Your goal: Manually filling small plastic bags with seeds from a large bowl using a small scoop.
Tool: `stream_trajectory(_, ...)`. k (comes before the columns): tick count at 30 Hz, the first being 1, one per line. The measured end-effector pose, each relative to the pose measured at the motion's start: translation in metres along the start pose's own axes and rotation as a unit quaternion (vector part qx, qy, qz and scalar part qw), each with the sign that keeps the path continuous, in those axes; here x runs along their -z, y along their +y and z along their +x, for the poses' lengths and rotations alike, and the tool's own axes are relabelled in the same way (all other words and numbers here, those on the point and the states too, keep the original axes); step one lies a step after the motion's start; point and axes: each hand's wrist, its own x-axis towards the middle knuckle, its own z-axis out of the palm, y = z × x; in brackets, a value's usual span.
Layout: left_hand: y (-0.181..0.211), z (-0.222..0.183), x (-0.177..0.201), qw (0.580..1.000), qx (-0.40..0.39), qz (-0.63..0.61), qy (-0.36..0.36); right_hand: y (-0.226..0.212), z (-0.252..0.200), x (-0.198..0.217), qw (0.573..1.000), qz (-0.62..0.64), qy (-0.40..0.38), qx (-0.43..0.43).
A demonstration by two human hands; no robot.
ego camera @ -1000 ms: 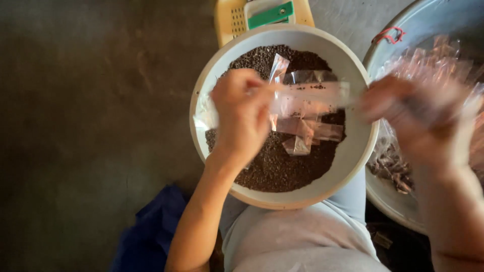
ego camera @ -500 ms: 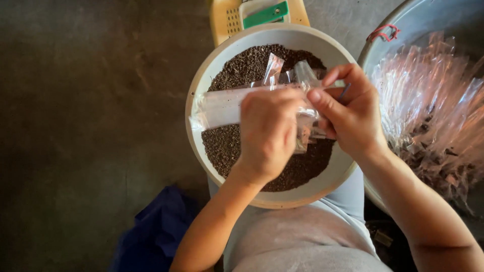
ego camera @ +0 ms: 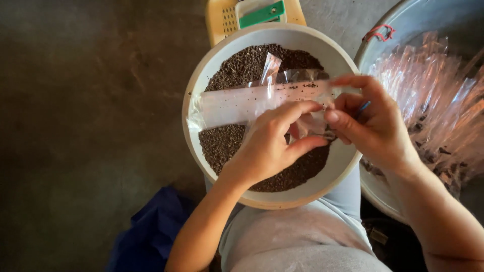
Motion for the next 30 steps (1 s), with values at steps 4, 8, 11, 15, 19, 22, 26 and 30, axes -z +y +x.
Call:
stream_trajectory(4,0.013,0.012,0.035,0.979,0.048,-0.116,0.159,0.006,-0.008,-0.02,0.99,-0.126,0.021,0.058)
stream_trajectory(8,0.033,0.023,0.076,0.934,0.036,-0.1,0.341,0.002,-0.03,-0.015,0.95,-0.19,0.001,0.246)
stream_trajectory(11,0.029,0.029,0.05,0.939,0.037,-0.128,0.316,0.037,-0.051,0.021,0.959,-0.266,0.095,0.031)
stream_trajectory(15,0.036,0.039,0.042,0.953,0.022,-0.154,0.261,0.023,-0.05,0.029,0.948,-0.265,0.081,0.158)
stream_trajectory(19,0.018,0.04,0.024,0.975,0.014,-0.134,0.179,0.07,-0.064,0.074,0.921,-0.313,0.106,0.206)
stream_trajectory(22,-0.005,0.027,-0.008,0.997,-0.068,0.03,0.024,0.159,-0.097,0.136,0.875,-0.421,0.192,0.142)
stream_trajectory(26,-0.061,-0.015,-0.054,0.914,-0.096,0.329,-0.215,0.283,-0.14,0.186,0.726,-0.652,0.219,-0.004)
stream_trajectory(30,-0.069,-0.012,-0.048,0.933,-0.117,0.309,-0.145,0.216,-0.112,0.153,0.83,-0.483,0.24,-0.145)
